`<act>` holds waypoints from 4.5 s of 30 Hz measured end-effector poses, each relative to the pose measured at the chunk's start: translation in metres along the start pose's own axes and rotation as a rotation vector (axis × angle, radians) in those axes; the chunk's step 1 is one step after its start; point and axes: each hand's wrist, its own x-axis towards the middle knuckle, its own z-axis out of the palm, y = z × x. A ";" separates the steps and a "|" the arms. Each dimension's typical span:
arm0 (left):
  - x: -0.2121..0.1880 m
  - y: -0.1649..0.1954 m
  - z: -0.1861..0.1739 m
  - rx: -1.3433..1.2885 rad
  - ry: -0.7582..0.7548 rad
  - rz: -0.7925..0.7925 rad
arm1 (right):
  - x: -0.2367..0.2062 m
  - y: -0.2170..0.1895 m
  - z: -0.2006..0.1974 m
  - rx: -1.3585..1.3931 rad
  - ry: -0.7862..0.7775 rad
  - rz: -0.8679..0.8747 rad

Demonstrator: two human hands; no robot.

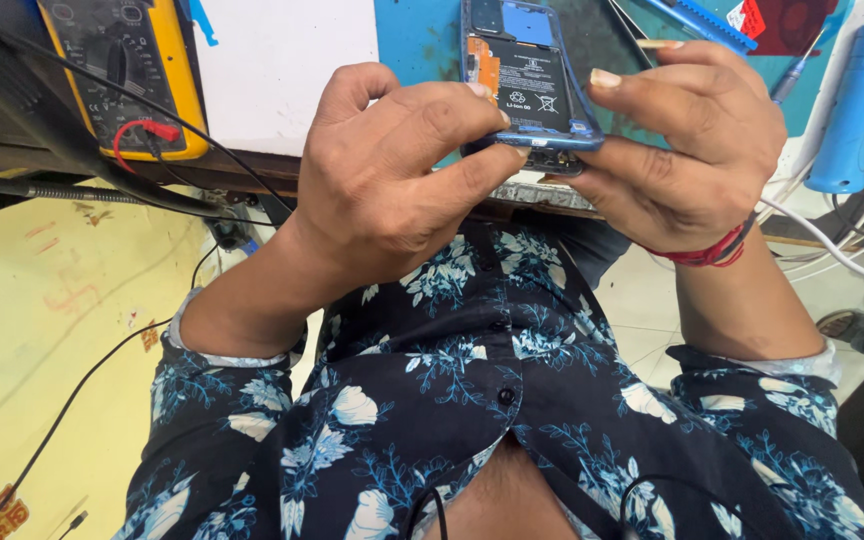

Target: The person pries open a smartphone on a workbench using a metal pry tool, wipes the screen and frame with a cloth, removes the back cover and battery, then uses a soldering iron on the phone's internal board while holding the device steady.

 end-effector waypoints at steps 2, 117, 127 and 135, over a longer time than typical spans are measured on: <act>0.000 0.000 -0.001 0.009 0.000 0.001 | 0.003 -0.004 -0.004 -0.046 -0.041 0.005; -0.035 -0.021 0.134 -0.483 0.412 -0.478 | -0.027 -0.030 0.097 0.105 0.406 0.718; -0.015 -0.034 0.106 -0.664 0.375 -0.393 | -0.035 -0.017 0.091 0.437 0.451 0.731; -0.011 -0.022 0.059 -0.230 0.170 -0.108 | -0.010 -0.029 0.019 0.046 0.277 0.247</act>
